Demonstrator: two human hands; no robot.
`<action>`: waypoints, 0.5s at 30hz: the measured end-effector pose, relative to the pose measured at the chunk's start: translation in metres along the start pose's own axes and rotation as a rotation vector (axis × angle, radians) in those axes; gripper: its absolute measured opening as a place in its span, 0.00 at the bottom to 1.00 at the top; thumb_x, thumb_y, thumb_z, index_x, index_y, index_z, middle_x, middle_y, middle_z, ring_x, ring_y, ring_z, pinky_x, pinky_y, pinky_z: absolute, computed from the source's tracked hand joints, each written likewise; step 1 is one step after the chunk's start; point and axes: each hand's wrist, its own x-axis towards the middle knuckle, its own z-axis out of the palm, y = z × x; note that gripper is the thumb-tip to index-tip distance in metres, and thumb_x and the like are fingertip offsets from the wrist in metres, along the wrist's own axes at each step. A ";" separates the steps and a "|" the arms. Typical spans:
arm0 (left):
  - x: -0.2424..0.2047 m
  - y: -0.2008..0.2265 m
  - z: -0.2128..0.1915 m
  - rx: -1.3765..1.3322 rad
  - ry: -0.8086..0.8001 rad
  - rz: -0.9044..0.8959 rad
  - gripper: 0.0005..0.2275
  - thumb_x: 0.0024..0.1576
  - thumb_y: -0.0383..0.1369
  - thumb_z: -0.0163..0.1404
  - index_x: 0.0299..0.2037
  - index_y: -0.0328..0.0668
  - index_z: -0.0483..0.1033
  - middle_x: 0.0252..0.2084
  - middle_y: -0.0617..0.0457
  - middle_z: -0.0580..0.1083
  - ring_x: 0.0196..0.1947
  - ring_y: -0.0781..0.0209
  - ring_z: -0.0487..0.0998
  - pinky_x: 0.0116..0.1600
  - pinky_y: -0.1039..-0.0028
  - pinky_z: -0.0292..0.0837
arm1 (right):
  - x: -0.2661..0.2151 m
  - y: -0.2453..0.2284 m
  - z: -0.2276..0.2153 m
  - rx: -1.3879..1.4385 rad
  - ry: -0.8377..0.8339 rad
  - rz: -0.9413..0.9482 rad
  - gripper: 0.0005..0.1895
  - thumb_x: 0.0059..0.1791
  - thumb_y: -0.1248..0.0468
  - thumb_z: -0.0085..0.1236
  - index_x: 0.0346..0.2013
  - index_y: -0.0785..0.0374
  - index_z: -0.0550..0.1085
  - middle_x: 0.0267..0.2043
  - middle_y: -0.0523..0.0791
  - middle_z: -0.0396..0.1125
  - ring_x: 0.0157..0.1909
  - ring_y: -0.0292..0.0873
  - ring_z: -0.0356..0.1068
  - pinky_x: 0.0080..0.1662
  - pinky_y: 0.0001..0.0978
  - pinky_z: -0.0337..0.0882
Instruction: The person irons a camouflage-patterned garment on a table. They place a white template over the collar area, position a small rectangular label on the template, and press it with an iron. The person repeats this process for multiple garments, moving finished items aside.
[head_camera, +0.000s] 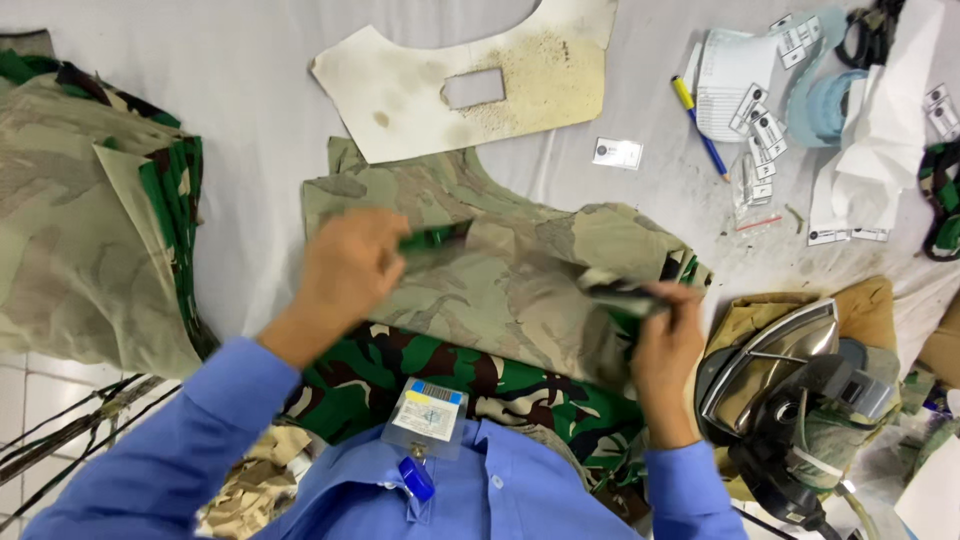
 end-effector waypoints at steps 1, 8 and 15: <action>0.011 -0.006 -0.014 -0.328 -0.027 -0.328 0.10 0.50 0.32 0.54 0.42 0.48 0.72 0.40 0.51 0.73 0.39 0.46 0.75 0.40 0.62 0.68 | 0.009 -0.003 -0.006 0.134 -0.065 0.078 0.14 0.48 0.80 0.39 0.42 0.66 0.69 0.43 0.54 0.64 0.48 0.55 0.64 0.58 0.46 0.60; 0.054 -0.021 -0.047 -0.737 -0.143 -0.632 0.17 0.54 0.37 0.56 0.51 0.43 0.69 0.46 0.43 0.74 0.49 0.40 0.75 0.49 0.53 0.69 | 0.037 -0.045 -0.013 0.516 -0.183 0.441 0.31 0.48 0.70 0.54 0.66 0.63 0.58 0.61 0.57 0.56 0.64 0.58 0.57 0.63 0.56 0.58; 0.053 -0.017 0.022 0.098 0.199 -0.035 0.10 0.58 0.24 0.45 0.46 0.46 0.73 0.36 0.55 0.67 0.38 0.57 0.69 0.38 0.71 0.63 | 0.056 0.038 0.022 -0.386 0.072 -0.135 0.22 0.51 0.73 0.53 0.59 0.52 0.71 0.42 0.39 0.71 0.44 0.46 0.65 0.48 0.38 0.69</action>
